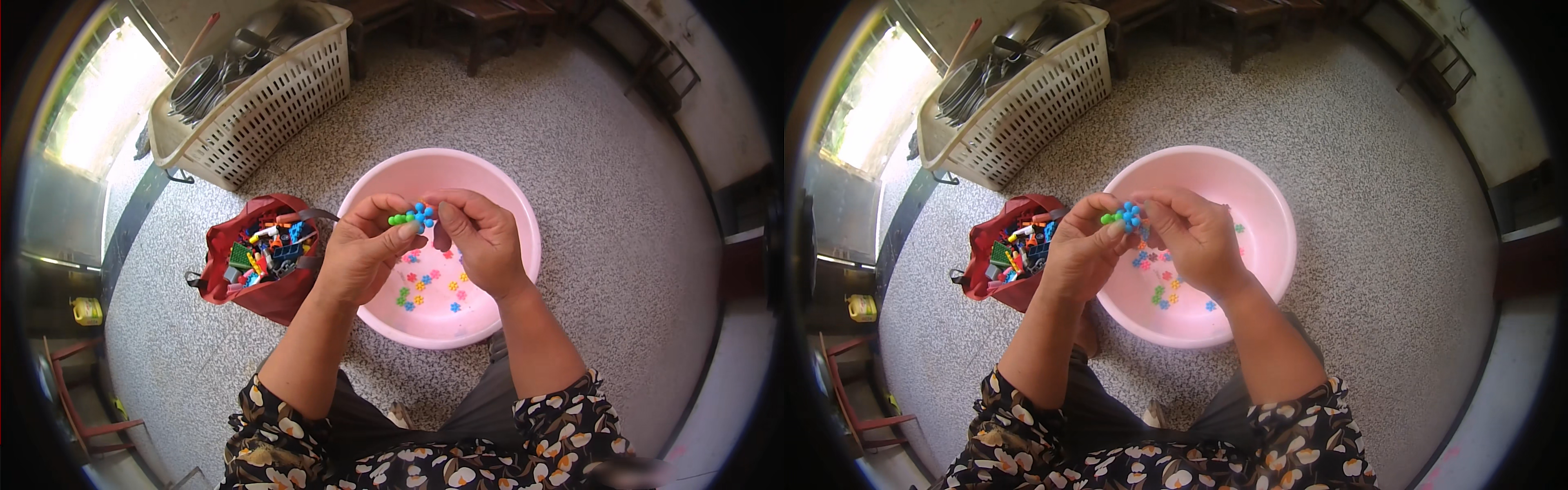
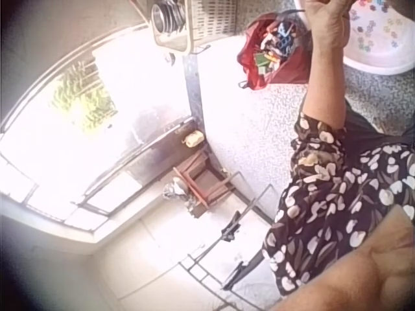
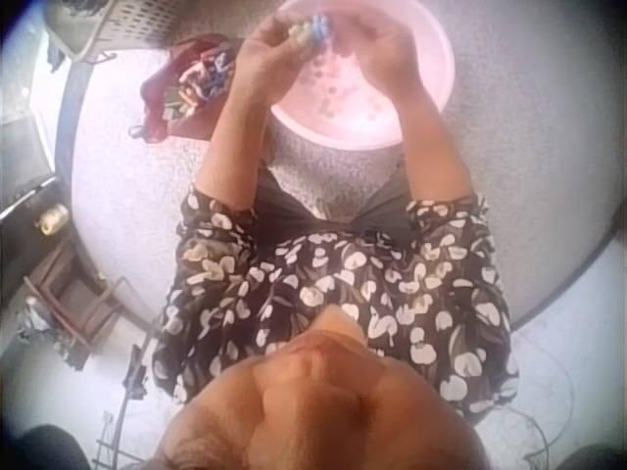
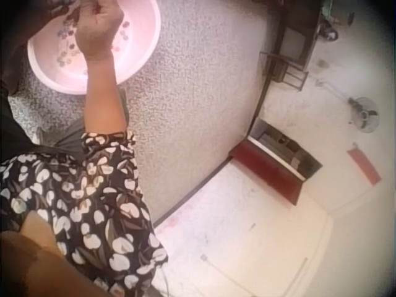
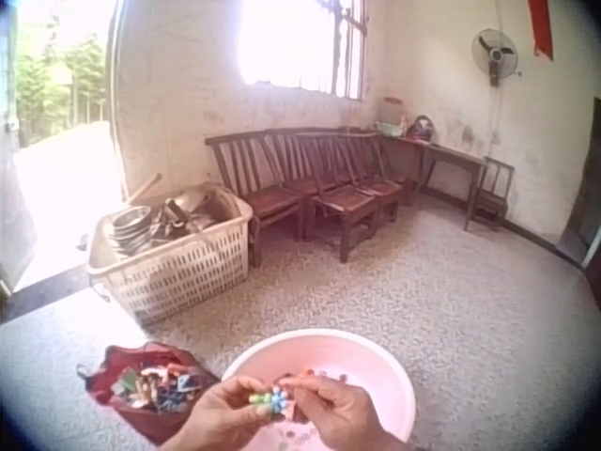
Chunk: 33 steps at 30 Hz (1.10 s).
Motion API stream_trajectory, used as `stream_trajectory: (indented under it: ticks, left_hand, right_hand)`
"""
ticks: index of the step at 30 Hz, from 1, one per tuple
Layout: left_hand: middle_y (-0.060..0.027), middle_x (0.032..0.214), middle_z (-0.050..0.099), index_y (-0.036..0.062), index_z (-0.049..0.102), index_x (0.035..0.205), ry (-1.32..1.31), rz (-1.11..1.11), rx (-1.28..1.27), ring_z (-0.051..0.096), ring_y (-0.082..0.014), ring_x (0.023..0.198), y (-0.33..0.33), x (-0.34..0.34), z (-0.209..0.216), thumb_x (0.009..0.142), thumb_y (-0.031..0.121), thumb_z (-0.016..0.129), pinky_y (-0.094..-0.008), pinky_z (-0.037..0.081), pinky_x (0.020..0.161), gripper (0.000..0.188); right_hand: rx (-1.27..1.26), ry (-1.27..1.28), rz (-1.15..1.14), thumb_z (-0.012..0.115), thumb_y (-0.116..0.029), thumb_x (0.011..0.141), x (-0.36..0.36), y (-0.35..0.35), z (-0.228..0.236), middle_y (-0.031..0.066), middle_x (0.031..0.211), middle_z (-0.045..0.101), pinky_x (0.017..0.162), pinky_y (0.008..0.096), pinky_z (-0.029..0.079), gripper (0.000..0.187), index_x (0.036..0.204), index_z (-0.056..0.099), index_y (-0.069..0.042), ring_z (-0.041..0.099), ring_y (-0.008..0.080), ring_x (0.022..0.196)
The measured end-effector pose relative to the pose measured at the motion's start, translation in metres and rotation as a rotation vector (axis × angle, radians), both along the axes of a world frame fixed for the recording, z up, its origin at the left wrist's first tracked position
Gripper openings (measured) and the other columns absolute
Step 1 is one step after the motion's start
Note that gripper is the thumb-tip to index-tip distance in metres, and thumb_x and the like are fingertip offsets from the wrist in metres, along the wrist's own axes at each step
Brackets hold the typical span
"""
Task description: The recorder is shown connecting various colored flower-shaped plastic toy beads together into a long chain.
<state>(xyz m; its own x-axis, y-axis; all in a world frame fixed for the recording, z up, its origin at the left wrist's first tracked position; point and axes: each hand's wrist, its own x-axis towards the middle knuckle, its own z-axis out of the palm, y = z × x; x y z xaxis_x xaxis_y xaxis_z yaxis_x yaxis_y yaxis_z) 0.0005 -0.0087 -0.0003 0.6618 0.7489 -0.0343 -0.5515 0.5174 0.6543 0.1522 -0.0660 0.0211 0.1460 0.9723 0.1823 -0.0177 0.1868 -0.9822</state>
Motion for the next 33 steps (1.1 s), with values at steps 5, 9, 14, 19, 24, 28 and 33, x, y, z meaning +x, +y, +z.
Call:
stream_trajectory:
  ticks: [5,9,14,19,24,28,33]
  left_hand:
    - [-0.01,0.098,0.059,0.0023,0.054,0.107,0.024,-0.01,-0.008,0.059,-0.0172,0.086,-0.002,-0.001,0.005,0.078,-0.001,0.06,-0.0307,0.05,0.078,0.03]
    - [-0.0101,0.099,0.059,0.001,0.053,0.11,0.04,-0.014,-0.007,0.059,-0.0174,0.085,-0.003,-0.002,0.004,0.077,-0.001,0.061,-0.0303,0.051,0.077,0.034]
    - [-0.01,0.098,0.059,0.0004,0.053,0.111,0.062,-0.012,0.011,0.059,-0.0161,0.084,-0.003,-0.003,0.005,0.077,0.0,0.062,-0.0291,0.051,0.075,0.035]
    - [-0.0097,0.098,0.059,0.0005,0.053,0.112,0.066,0.0,-0.008,0.059,-0.0153,0.083,-0.003,-0.004,0.005,0.076,0.001,0.063,-0.0286,0.05,0.075,0.037]
    - [-0.0086,0.098,0.059,0.0018,0.052,0.113,0.096,0.015,0.009,0.06,-0.0162,0.084,-0.004,-0.005,0.005,0.077,0.002,0.062,-0.0297,0.051,0.075,0.037]
    - [-0.0092,0.098,0.058,0.0005,0.052,0.113,0.11,0.01,0.038,0.058,-0.014,0.083,-0.005,-0.005,0.004,0.078,0.002,0.062,-0.0285,0.05,0.075,0.036]
    - [-0.0091,0.096,0.059,0.0007,0.052,0.112,0.095,-0.004,0.034,0.058,-0.0136,0.083,-0.004,-0.005,0.001,0.079,0.003,0.06,-0.0284,0.051,0.074,0.034]
  right_hand:
    - [-0.057,0.082,-0.069,0.052,-0.006,0.085,0.005,-0.002,0.009,0.0035,0.076,0.058,0.056,0.0187,0.043,0.023,0.106,0.054,0.0,0.052,0.0062,0.061]
    - [-0.109,0.177,-0.052,0.054,-0.006,0.084,0.01,-0.003,0.009,0.0034,0.075,0.057,0.056,0.0182,0.042,0.025,0.107,0.052,0.001,0.051,0.0059,0.06]
    - [-0.113,0.179,0.015,0.055,-0.007,0.083,0.011,-0.003,0.01,0.004,0.078,0.058,0.056,0.0181,0.042,0.02,0.101,0.053,0.002,0.051,0.0059,0.06]
    - [-0.08,0.23,0.045,0.058,-0.007,0.082,0.008,-0.003,0.009,0.0038,0.082,0.06,0.057,0.0182,0.044,0.016,0.095,0.055,0.002,0.052,0.0059,0.061]
    - [-0.045,0.134,0.053,0.059,-0.007,0.082,0.006,-0.004,0.009,0.0042,0.084,0.061,0.062,0.0183,0.046,0.016,0.094,0.056,0.002,0.055,0.0056,0.067]
    - [-0.028,0.065,0.074,0.059,-0.007,0.082,0.006,-0.005,0.007,0.0036,0.081,0.061,0.063,0.0185,0.047,0.018,0.096,0.057,0.003,0.056,0.0055,0.071]
    - [0.011,0.021,0.07,0.057,-0.006,0.082,0.005,-0.005,0.004,0.0051,0.082,0.061,0.057,0.0181,0.045,0.019,0.099,0.056,0.002,0.054,0.0056,0.064]
